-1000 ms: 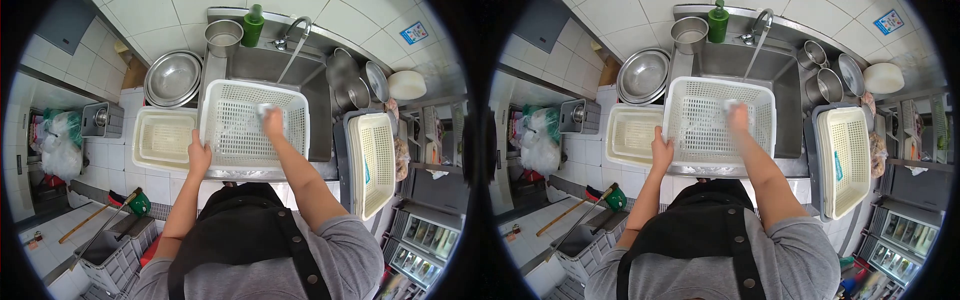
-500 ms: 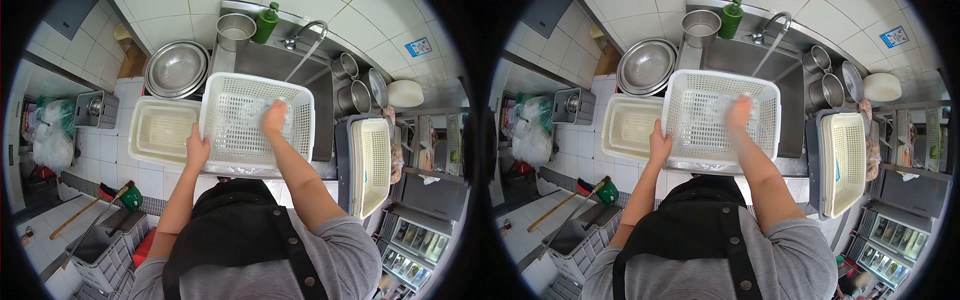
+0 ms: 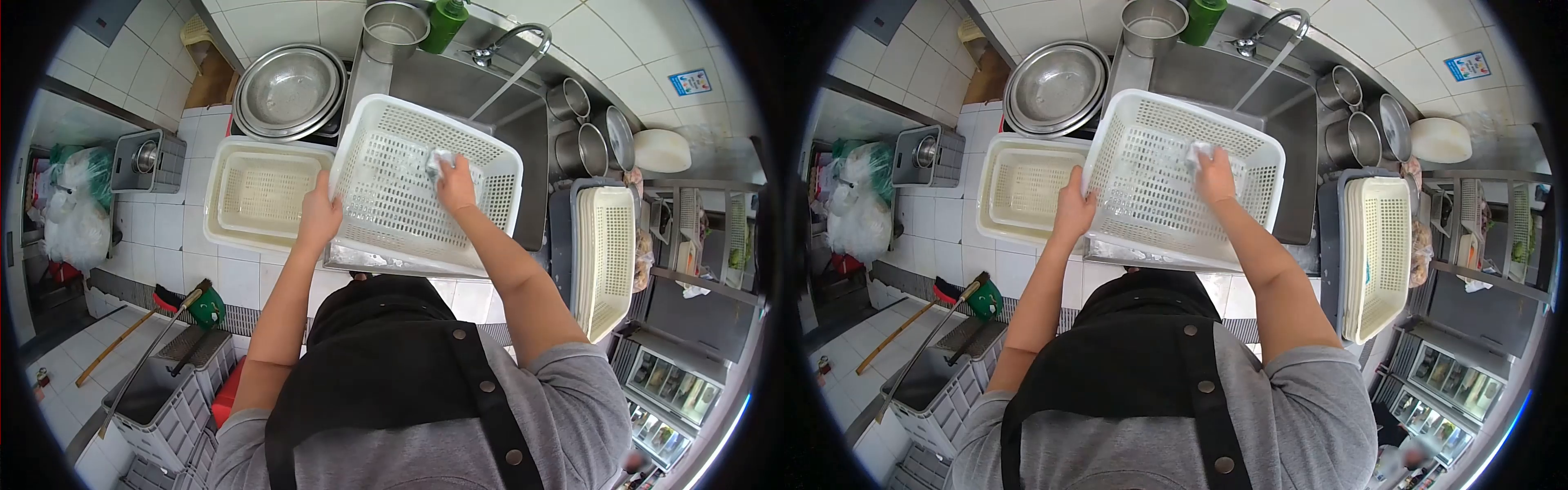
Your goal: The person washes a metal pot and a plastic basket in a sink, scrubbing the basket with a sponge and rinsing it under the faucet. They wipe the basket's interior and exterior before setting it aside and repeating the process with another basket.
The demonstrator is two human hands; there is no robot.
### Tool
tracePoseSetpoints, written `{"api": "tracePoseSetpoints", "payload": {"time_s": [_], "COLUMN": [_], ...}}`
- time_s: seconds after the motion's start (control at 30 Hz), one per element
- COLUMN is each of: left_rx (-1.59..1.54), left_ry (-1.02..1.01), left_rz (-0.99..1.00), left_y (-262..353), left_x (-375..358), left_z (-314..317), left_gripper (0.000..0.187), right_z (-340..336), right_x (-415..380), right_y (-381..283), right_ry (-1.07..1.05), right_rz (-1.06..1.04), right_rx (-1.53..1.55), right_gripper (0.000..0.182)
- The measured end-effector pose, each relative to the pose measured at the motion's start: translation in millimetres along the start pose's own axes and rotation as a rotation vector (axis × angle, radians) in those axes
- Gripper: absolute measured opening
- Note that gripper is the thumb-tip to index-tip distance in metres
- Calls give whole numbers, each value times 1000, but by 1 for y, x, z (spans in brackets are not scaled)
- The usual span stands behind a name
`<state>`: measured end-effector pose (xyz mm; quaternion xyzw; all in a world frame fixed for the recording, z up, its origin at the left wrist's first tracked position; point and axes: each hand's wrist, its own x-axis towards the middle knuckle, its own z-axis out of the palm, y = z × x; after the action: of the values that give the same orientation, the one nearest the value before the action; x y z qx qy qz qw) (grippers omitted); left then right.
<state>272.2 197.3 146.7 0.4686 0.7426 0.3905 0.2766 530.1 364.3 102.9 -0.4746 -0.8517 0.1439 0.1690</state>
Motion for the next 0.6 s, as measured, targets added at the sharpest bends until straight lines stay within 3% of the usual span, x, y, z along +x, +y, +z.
{"api": "tracePoseSetpoints", "payload": {"time_s": [0.1,0.17,0.23,0.27,0.33,0.43,0.47,0.53,0.57,0.6], "left_rx": [19,102,183,207,231,175,169,165,158,153], "left_ry": [7,2,5,37,66,116,101,81,69,50], "left_rz": [-5,-51,-84,-84,-85,-66,-57,-49,-27,-2], "left_y": [7,13,15,15,13,6,6,2,0,1], "left_x": [5,7,10,8,6,3,4,5,7,5], "left_z": [3,6,9,10,14,12,11,9,8,12], "left_gripper": [28,27,27,26,27,26,28,29,31,32], "right_z": [32,66,60,47,25,-19,-48,-58,-51,-43], "right_x": [4,-6,-15,-20,-30,-70,-77,-78,-74,-72], "right_y": [-55,-93,-141,-143,-138,-56,-39,-8,-8,-7], "right_ry": [-128,-118,-401,-399,-798,-723,-691,-795,-796,-617], "right_rz": [112,-141,17,30,83,240,192,473,479,434], "right_rx": [61,85,136,135,176,-57,-167,-362,-360,-352], "right_gripper": [26,29,29,29,35,39,42,44,44,42]}}
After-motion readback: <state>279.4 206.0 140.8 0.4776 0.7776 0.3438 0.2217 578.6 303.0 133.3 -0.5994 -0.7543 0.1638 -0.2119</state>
